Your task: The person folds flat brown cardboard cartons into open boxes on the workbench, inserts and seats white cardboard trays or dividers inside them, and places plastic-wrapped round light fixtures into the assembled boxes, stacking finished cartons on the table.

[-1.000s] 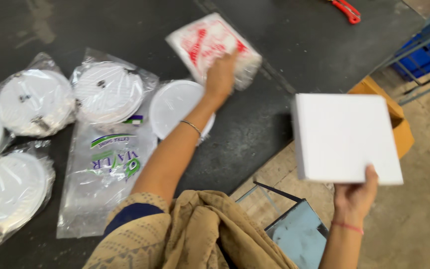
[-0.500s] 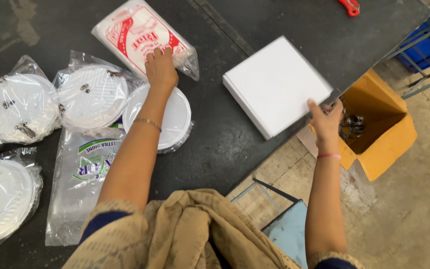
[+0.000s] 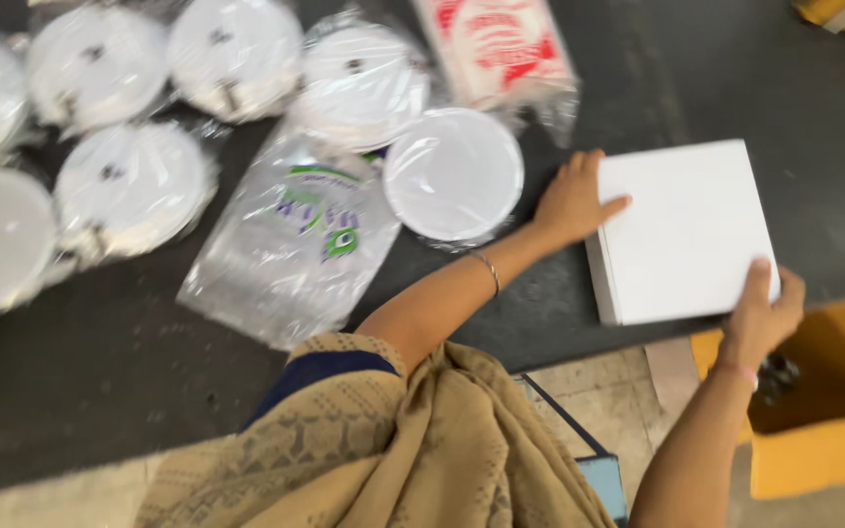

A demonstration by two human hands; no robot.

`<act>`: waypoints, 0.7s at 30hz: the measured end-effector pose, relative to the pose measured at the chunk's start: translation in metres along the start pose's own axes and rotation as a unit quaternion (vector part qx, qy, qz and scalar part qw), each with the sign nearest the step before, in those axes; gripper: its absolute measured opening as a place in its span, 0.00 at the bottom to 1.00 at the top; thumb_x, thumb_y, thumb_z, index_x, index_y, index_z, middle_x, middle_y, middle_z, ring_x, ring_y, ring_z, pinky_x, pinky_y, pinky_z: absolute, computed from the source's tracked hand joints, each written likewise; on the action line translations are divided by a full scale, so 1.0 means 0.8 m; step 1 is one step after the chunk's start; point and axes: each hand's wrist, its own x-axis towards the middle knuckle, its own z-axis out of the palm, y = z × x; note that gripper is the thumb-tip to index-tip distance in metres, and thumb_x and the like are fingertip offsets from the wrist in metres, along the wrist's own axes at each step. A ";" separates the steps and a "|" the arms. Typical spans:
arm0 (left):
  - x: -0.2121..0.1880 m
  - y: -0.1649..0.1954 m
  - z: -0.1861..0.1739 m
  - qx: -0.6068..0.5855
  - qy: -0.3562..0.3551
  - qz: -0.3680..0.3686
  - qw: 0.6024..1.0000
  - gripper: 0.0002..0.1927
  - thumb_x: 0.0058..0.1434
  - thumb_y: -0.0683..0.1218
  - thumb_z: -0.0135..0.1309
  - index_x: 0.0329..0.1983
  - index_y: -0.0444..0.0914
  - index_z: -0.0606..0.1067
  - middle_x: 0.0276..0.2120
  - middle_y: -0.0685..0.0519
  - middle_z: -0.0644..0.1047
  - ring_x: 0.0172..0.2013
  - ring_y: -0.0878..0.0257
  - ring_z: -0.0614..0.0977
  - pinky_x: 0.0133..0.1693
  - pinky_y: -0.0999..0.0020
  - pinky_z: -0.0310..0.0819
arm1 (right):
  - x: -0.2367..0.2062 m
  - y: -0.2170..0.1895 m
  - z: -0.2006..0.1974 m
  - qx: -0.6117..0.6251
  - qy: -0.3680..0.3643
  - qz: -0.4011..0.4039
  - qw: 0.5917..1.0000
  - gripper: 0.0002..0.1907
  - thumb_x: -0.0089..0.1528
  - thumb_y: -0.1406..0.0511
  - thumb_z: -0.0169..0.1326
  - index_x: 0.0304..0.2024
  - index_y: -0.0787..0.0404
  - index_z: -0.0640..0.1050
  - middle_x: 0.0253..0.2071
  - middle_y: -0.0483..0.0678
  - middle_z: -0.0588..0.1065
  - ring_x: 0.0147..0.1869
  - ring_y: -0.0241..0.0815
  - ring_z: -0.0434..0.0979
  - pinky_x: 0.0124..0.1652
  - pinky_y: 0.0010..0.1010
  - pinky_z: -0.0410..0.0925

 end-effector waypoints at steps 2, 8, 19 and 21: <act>-0.046 -0.005 -0.015 0.019 0.026 -0.016 0.999 0.45 0.60 0.61 0.58 0.71 0.31 0.58 0.65 0.36 0.66 0.63 0.39 0.71 0.62 0.50 0.68 | -0.036 -0.011 0.006 0.015 -0.022 -0.005 1.000 0.14 0.73 0.65 0.56 0.53 0.72 0.76 0.52 0.53 0.77 0.52 0.39 0.75 0.53 0.31 0.71; -0.102 0.018 -0.071 0.035 0.055 0.020 0.998 0.45 0.63 0.61 0.55 0.73 0.32 0.54 0.72 0.30 0.52 0.66 0.34 0.63 0.61 0.48 0.64 | -0.059 -0.090 0.005 -0.302 -0.045 -0.047 0.951 0.17 0.71 0.63 0.61 0.52 0.74 0.77 0.48 0.62 0.76 0.47 0.49 0.74 0.49 0.41 0.69; -0.330 -0.001 -0.247 -0.013 0.005 0.013 1.000 0.26 0.64 0.46 0.58 0.65 0.40 0.68 0.68 0.45 0.65 0.57 0.44 0.77 0.52 0.52 0.75 | -0.188 -0.174 0.242 -0.038 -0.315 -0.051 0.947 0.30 0.70 0.56 0.56 0.64 0.73 0.67 0.58 0.63 0.73 0.57 0.51 0.77 0.54 0.36 0.68; -0.378 -0.014 -0.297 -0.051 -0.002 -0.111 0.993 0.21 0.65 0.47 0.55 0.61 0.42 0.70 0.65 0.49 0.67 0.50 0.55 0.83 0.49 0.58 0.77 | -0.191 -0.153 0.288 -0.018 -0.235 -0.063 0.970 0.25 0.69 0.57 0.60 0.55 0.73 0.71 0.51 0.59 0.74 0.51 0.49 0.74 0.52 0.37 0.68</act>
